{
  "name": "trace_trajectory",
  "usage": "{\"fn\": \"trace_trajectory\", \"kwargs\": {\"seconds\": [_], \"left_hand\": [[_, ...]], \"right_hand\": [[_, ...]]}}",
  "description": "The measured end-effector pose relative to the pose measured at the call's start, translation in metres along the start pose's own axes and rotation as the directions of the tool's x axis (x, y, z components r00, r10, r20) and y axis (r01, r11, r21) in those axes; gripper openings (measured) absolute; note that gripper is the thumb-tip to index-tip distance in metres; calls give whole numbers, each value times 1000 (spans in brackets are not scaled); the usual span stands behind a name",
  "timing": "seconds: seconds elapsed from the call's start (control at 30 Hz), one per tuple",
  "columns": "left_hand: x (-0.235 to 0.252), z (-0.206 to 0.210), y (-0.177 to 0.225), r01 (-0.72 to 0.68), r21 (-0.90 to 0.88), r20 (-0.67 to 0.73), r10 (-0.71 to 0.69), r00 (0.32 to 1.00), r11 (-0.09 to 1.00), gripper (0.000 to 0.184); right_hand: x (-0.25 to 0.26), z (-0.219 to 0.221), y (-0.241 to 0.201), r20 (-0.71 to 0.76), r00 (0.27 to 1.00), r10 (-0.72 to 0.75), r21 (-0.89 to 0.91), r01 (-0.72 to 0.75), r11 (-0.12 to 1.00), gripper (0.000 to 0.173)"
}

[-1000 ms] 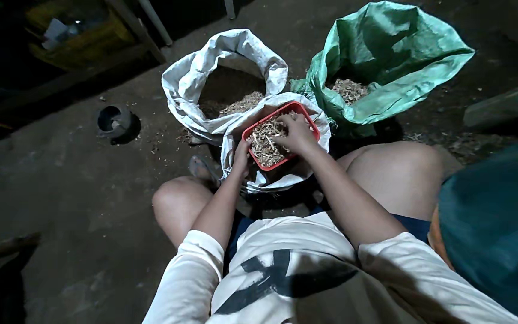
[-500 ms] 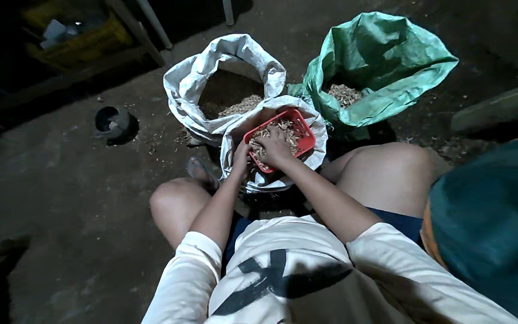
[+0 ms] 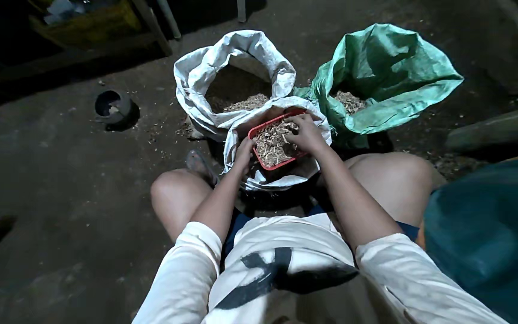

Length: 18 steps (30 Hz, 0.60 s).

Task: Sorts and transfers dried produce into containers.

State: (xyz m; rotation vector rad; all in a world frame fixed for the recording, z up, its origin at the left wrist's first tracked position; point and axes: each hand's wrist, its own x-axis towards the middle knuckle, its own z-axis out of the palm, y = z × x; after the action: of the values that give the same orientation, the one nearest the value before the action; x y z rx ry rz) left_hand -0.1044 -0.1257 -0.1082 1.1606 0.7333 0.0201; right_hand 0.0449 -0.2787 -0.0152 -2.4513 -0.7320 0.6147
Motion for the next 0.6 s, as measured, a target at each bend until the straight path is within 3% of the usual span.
{"fn": "trace_trajectory", "kwargs": {"seconds": [0.17, 0.27, 0.43, 0.6], "left_hand": [[-5, 4, 3, -3, -7, 37, 3, 999, 1000, 50], [-7, 2, 4, -21, 15, 27, 20, 999, 1000, 51], [-10, -2, 7, -21, 51, -25, 22, 999, 998, 53], [-10, 3, 9, -17, 74, 8, 16, 1000, 997, 55]], "right_hand": [[14, 32, -6, -37, 971, 234, -27, -235, 972, 95], [11, 54, -19, -53, 988, 143, -88, -147, 985, 88], [-4, 58, -33, 83, 992, -92, -194, 107, 975, 61], [-4, 54, -47, 224, 974, -46, -311, 116, 943, 73]]}}
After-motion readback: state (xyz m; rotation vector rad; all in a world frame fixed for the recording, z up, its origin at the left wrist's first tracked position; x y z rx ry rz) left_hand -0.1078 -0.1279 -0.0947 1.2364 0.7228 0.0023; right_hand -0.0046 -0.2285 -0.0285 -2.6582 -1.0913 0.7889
